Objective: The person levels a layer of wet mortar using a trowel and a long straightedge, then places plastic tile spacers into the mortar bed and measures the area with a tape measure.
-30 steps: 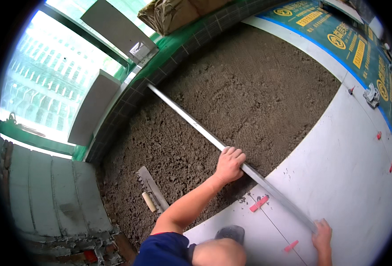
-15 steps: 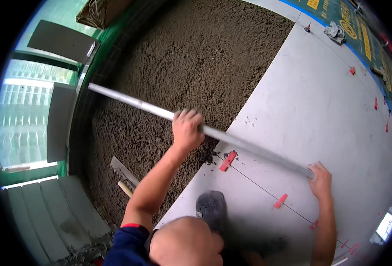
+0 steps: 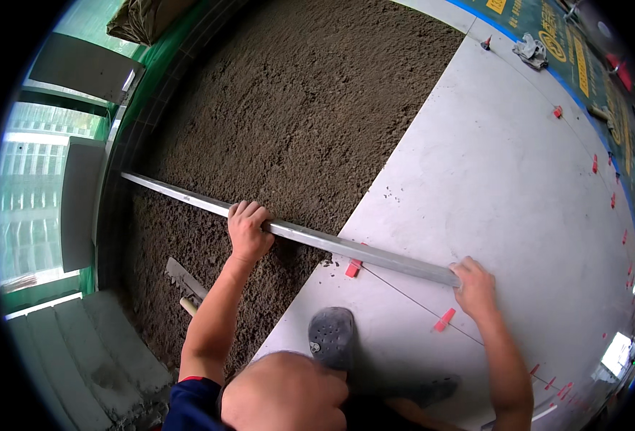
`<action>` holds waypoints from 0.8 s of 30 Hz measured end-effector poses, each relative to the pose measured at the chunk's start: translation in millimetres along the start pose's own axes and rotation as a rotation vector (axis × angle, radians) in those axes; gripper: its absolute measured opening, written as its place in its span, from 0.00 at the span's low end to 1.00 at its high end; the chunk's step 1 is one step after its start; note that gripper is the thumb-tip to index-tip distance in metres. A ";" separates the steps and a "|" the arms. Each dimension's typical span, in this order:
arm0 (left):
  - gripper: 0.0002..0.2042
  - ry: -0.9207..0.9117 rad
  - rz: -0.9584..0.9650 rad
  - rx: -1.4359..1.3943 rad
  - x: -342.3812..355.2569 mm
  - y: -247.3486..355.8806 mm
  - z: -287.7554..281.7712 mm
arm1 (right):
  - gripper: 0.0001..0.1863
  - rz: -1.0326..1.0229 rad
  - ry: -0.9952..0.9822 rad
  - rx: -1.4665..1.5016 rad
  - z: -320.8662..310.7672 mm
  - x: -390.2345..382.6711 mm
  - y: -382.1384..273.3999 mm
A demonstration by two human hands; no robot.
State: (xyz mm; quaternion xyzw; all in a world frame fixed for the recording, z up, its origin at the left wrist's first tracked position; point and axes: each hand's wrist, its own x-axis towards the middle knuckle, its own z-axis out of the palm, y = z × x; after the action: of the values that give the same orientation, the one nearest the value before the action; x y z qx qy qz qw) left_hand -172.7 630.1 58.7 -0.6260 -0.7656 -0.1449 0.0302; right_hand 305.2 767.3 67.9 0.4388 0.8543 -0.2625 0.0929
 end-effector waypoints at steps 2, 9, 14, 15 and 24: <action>0.07 0.048 0.008 0.000 7.2 1.3 0.5 | 0.22 0.045 -0.001 0.009 -6.2 1.8 4.0; 0.11 0.227 0.196 -0.069 66.5 107.6 -61.0 | 0.28 -0.018 -0.132 0.124 -96.2 13.1 0.8; 0.14 0.384 0.356 -0.001 79.5 150.9 -136.2 | 0.49 -0.353 -0.516 0.535 -146.4 36.2 -85.0; 0.15 0.475 0.333 0.032 74.9 150.3 -146.4 | 0.50 -0.395 -0.471 0.555 -140.9 34.5 -95.2; 0.38 0.092 -0.311 -0.488 -103.8 182.4 -162.6 | 0.50 -0.534 -0.376 1.005 -64.8 -1.3 -169.3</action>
State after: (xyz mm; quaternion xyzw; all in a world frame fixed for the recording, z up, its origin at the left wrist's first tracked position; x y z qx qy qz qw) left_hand 4.0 521.0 224.1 -0.4829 -0.7926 -0.3559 -0.1093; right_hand 175.4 720.0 185.3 0.1449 0.6750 -0.7220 -0.0456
